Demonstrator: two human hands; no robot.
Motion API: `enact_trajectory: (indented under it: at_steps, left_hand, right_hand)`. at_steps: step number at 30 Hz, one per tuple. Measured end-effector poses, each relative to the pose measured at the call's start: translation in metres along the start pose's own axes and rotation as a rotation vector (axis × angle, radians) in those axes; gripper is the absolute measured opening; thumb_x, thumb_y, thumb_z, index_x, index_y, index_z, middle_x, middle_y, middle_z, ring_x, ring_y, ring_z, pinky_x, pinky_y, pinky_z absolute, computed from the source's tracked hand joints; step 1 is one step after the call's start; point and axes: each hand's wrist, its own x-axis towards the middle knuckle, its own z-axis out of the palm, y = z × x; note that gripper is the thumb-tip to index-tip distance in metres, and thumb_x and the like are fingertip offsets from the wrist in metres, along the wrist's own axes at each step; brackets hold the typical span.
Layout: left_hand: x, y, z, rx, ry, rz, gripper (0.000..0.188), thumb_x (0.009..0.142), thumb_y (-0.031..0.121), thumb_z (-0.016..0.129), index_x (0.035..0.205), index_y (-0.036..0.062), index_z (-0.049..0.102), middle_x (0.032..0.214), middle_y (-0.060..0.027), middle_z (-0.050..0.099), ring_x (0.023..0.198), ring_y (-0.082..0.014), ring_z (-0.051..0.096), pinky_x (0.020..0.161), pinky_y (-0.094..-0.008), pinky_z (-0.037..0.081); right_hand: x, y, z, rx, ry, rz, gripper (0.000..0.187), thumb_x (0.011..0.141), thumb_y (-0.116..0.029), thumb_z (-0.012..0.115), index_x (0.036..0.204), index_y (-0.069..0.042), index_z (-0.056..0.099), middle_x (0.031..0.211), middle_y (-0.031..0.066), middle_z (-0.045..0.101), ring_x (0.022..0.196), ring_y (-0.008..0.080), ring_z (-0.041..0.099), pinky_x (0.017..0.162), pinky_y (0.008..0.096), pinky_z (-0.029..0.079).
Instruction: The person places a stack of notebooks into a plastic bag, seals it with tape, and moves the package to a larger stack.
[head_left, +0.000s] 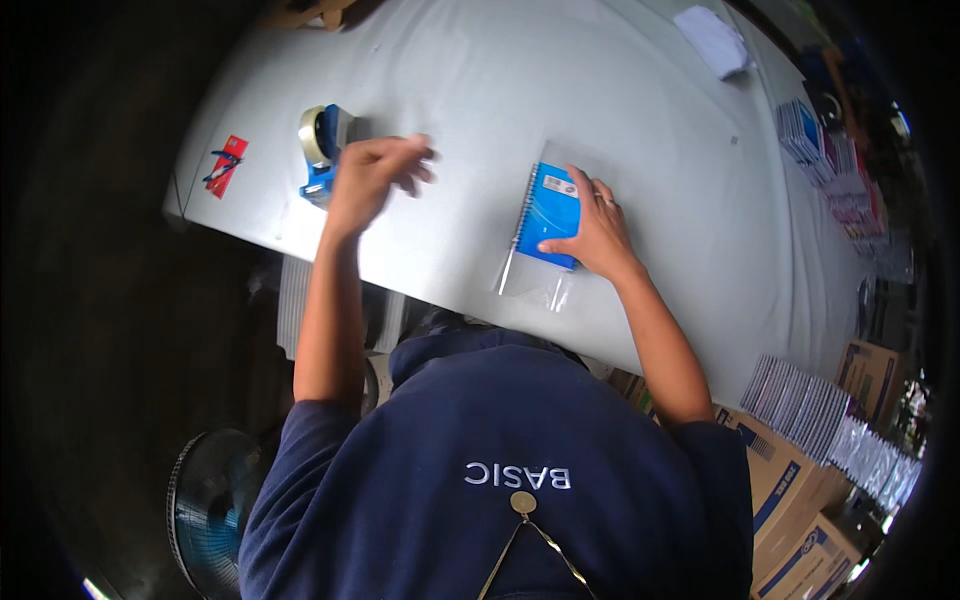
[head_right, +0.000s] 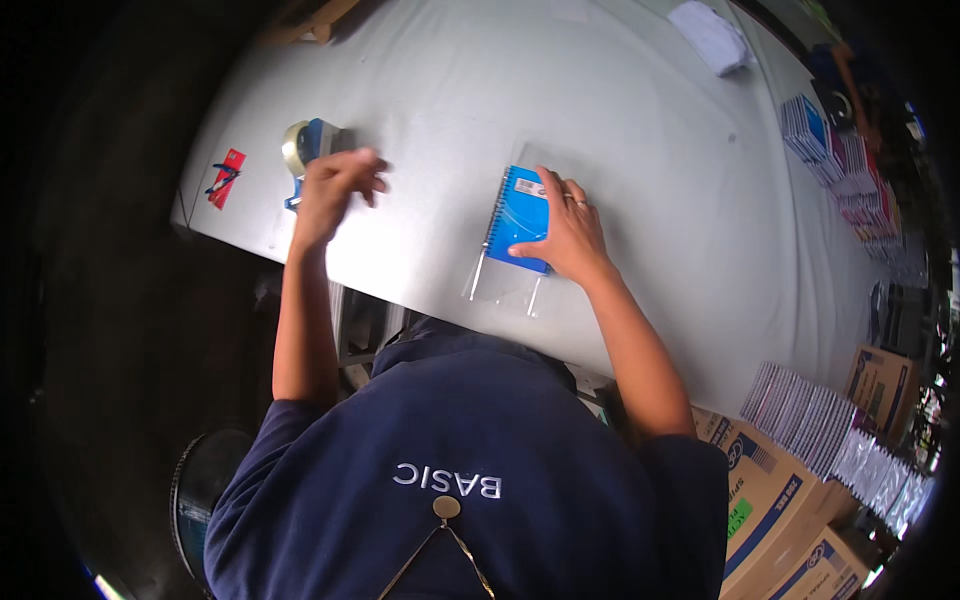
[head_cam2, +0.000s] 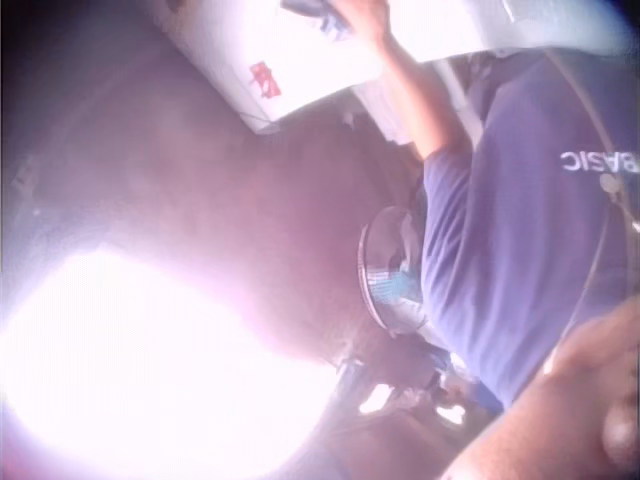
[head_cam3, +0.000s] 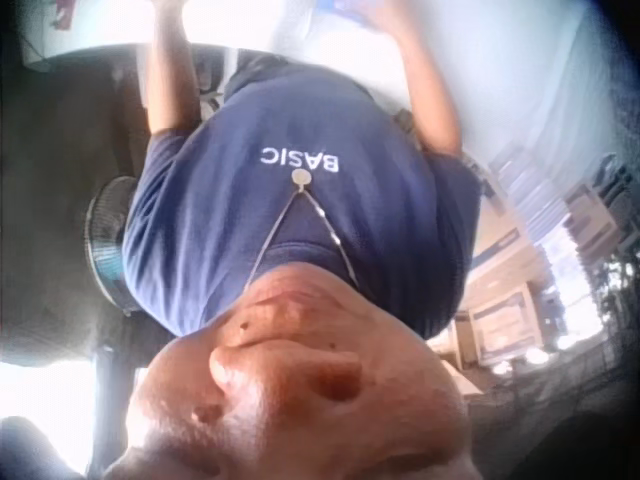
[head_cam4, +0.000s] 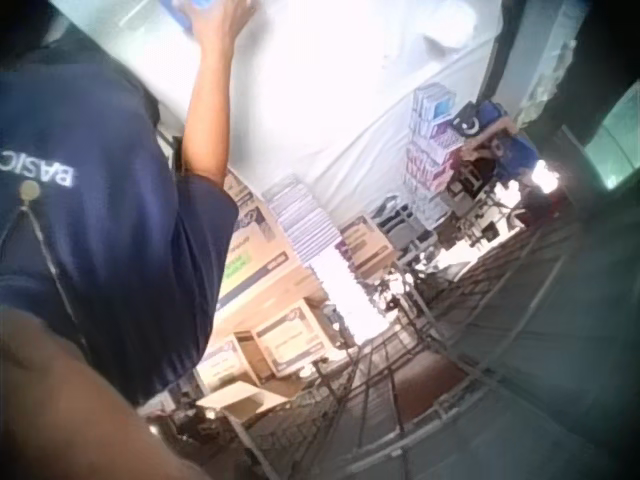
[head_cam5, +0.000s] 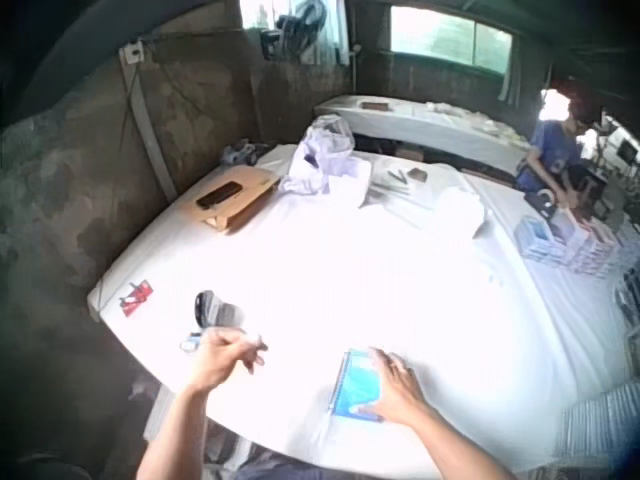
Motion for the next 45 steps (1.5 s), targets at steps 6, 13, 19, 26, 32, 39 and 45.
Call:
enact_trajectory:
  at_steps: [6, 13, 19, 26, 32, 39, 45]
  left_hand:
    - [0.068, -0.016, 0.144, 1.086, -0.648, -0.298, 0.044, 0.079, 0.051, 0.066, 0.070, 0.0077, 0.069, 0.062, -0.0026, 0.066, 0.061, -0.0120, 0.065, 0.060, -0.0261, 0.050]
    - [0.092, -0.020, 0.087, 1.414, -0.743, -0.125, 0.068, 0.065, 0.067, 0.069, 0.093, 0.0058, 0.069, 0.091, -0.0118, 0.070, 0.091, -0.0201, 0.066, 0.079, -0.0332, 0.050]
    - [0.019, -0.102, 0.122, 0.556, -0.436, -0.122, 0.081, 0.091, 0.064, 0.031, 0.148, 0.0077, 0.015, 0.152, -0.0208, 0.011, 0.142, -0.0340, 0.005, 0.112, -0.0485, 0.007]
    - [-0.016, -0.061, 0.134, -0.009, -0.026, 0.233, 0.054, 0.097, 0.024, 0.048, 0.141, -0.0001, 0.029, 0.139, -0.0174, 0.038, 0.129, -0.0304, 0.036, 0.107, -0.0377, 0.029]
    - [-0.027, -0.058, 0.132, 0.771, 0.160, 0.565, 0.034, 0.092, 0.026, 0.055, 0.123, 0.0130, 0.059, 0.134, -0.0075, 0.049, 0.129, -0.0327, 0.033, 0.104, -0.0442, 0.027]
    - [-0.033, -0.030, 0.142, 0.902, -0.115, 0.576, 0.074, 0.092, 0.054, 0.041, 0.143, 0.0025, 0.029, 0.140, -0.0118, 0.042, 0.138, -0.0346, 0.019, 0.107, -0.0580, 0.004]
    - [0.002, -0.003, 0.117, 0.647, -0.073, 0.489, 0.068, 0.084, 0.017, 0.055, 0.143, 0.0036, 0.024, 0.132, -0.0137, 0.051, 0.129, -0.0289, 0.037, 0.108, -0.0512, 0.009]
  right_hand:
    - [0.007, 0.006, 0.004, 0.145, 0.051, -0.035, 0.129, 0.049, -0.035, 0.089, 0.146, -0.011, 0.007, 0.131, 0.0130, 0.049, 0.126, 0.0334, 0.040, 0.103, 0.0423, 0.036]
    - [0.000, 0.009, -0.002, 0.235, 0.071, 0.083, 0.127, 0.056, -0.049, 0.083, 0.146, -0.008, 0.003, 0.144, 0.0224, 0.030, 0.134, 0.0406, 0.024, 0.108, 0.0513, 0.022]
    - [-0.007, 0.034, 0.070, 0.975, 0.199, 0.126, 0.087, 0.088, -0.057, 0.049, 0.141, 0.003, 0.015, 0.142, 0.0288, 0.025, 0.136, 0.0371, 0.021, 0.111, 0.0503, 0.007]
    - [-0.001, -0.028, 0.030, 1.193, 0.645, -0.137, 0.059, 0.087, -0.023, 0.063, 0.130, 0.000, 0.031, 0.116, 0.0121, 0.046, 0.107, 0.0182, 0.049, 0.093, 0.0313, 0.041]
    - [0.006, -0.030, 0.040, 1.016, 0.812, 0.120, 0.043, 0.092, -0.019, 0.051, 0.130, 0.001, 0.044, 0.126, 0.0155, 0.048, 0.106, 0.0273, 0.050, 0.092, 0.0371, 0.041]
    - [-0.023, -0.039, 0.040, 0.162, 0.781, -0.024, 0.051, 0.091, -0.023, 0.049, 0.137, -0.003, 0.039, 0.131, 0.0143, 0.039, 0.123, 0.0321, 0.032, 0.102, 0.0478, 0.022]
    - [-0.030, -0.039, 0.038, -0.040, 0.777, -0.206, 0.045, 0.078, -0.003, 0.059, 0.123, -0.005, 0.054, 0.127, 0.0087, 0.053, 0.122, 0.0241, 0.044, 0.103, 0.0419, 0.031]
